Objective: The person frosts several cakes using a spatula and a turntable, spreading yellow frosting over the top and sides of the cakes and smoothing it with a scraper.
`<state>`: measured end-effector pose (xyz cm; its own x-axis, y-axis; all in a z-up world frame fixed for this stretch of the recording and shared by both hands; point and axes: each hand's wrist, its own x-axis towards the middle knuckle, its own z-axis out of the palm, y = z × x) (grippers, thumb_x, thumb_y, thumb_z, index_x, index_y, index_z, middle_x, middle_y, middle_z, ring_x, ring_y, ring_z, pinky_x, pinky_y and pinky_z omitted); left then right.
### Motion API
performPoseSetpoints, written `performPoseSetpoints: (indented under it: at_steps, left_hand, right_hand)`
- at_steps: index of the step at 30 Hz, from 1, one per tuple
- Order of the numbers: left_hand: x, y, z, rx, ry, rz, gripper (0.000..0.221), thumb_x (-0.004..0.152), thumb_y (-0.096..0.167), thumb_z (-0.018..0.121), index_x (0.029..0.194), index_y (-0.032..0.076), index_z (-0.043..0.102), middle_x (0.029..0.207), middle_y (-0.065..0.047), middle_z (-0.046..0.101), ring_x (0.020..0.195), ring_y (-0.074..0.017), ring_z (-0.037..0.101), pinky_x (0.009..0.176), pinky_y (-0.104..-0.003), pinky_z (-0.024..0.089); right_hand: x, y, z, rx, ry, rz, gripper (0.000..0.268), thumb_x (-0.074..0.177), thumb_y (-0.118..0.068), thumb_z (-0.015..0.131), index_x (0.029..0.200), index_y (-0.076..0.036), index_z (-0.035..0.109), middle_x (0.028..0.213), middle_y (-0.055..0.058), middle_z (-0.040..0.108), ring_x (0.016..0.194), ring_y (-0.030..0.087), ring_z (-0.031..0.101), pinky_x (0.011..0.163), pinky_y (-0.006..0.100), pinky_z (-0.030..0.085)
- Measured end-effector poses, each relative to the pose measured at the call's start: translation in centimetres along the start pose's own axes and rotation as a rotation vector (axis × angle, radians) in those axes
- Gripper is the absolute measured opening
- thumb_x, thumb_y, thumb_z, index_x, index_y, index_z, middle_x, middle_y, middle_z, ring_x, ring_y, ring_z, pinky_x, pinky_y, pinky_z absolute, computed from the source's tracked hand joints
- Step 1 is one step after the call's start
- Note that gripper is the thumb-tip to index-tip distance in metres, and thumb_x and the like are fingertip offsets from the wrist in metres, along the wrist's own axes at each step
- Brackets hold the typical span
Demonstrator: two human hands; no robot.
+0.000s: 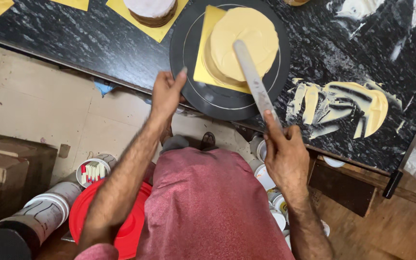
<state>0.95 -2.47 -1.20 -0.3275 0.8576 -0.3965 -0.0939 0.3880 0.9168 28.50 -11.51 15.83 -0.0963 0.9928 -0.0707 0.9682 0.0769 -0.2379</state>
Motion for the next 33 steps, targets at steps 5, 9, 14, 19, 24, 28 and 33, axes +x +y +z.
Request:
performPoseSetpoints:
  at_steps: [5,9,14,19,24,28,33]
  left_hand:
    - [0.2,1.7,-1.1,-0.110,-0.092,-0.084,0.048,0.096,0.043,0.067,0.117,0.001,0.056,0.097,-0.003,0.071,0.081,-0.0079,0.067,0.062,-0.024,0.057]
    - [4.1,2.9,-1.5,-0.143,-0.045,0.096,0.049,0.097,0.042,0.068,0.120,-0.001,0.062,0.098,-0.004,0.069,0.079,-0.0084,0.064,0.060,-0.024,0.053]
    - [0.4,-2.0,0.4,-0.082,0.015,0.132,0.045,0.106,0.037,0.068,0.117,-0.006,0.059,0.099,-0.010,0.063,0.083,-0.0138,0.061,0.066,-0.028,0.056]
    - [-11.6,-4.6,3.6,-0.189,-0.561,-0.118,0.048,0.092,0.008,0.067,0.134,-0.002,0.047,0.121,-0.012,0.064,0.116,-0.0188,0.065,0.089,-0.035,0.065]
    - [-10.1,-2.6,2.4,-0.195,-0.500,-0.208,0.068,0.090,0.002,0.070,0.147,0.002,0.033,0.131,-0.012,0.060,0.115,-0.0215,0.064,0.092,-0.035,0.060]
    - [-5.3,-1.6,0.1,-0.331,-0.316,-0.135,0.081,0.081,-0.008,0.064,0.154,0.002,0.029,0.137,-0.018,0.057,0.120,-0.0257,0.065,0.095,-0.036,0.060]
    - [-5.8,-0.8,0.7,-0.527,-0.085,-0.039,0.075,0.093,-0.004,0.057,0.158,0.003,0.020,0.146,-0.019,0.057,0.127,-0.0254,0.063,0.102,-0.036,0.057]
  right_hand:
    - [0.6,-0.1,-0.2,-0.258,0.081,0.078,0.048,0.102,-0.021,0.068,0.148,-0.032,0.061,0.099,0.014,0.051,0.067,0.024,0.058,0.052,0.040,0.051]
    - [0.3,0.3,-0.8,-0.123,0.239,-0.008,0.049,0.102,-0.019,0.068,0.150,-0.028,0.061,0.097,0.012,0.051,0.076,0.025,0.057,0.060,0.040,0.051]
    - [-0.5,0.1,-0.2,-0.021,0.076,-0.020,0.048,0.101,-0.017,0.068,0.148,-0.025,0.061,0.087,0.009,0.048,0.070,0.022,0.054,0.058,0.038,0.051]
    - [-1.9,-0.4,0.4,0.055,0.056,-0.006,0.049,0.099,-0.014,0.070,0.147,-0.022,0.061,0.085,0.008,0.047,0.070,0.021,0.052,0.061,0.037,0.051]
    - [-2.9,-0.5,0.7,0.121,0.114,-0.039,0.052,0.099,-0.010,0.069,0.149,-0.022,0.059,0.087,0.008,0.047,0.073,0.020,0.052,0.067,0.037,0.051]
    - [-2.6,-0.5,0.8,0.117,0.105,-0.019,0.054,0.099,-0.009,0.069,0.150,-0.022,0.059,0.085,0.008,0.045,0.071,0.020,0.051,0.066,0.037,0.051]
    - [-1.7,-0.7,1.1,0.116,0.084,-0.014,0.053,0.099,-0.010,0.070,0.149,-0.021,0.058,0.085,0.008,0.046,0.070,0.019,0.050,0.061,0.035,0.050]
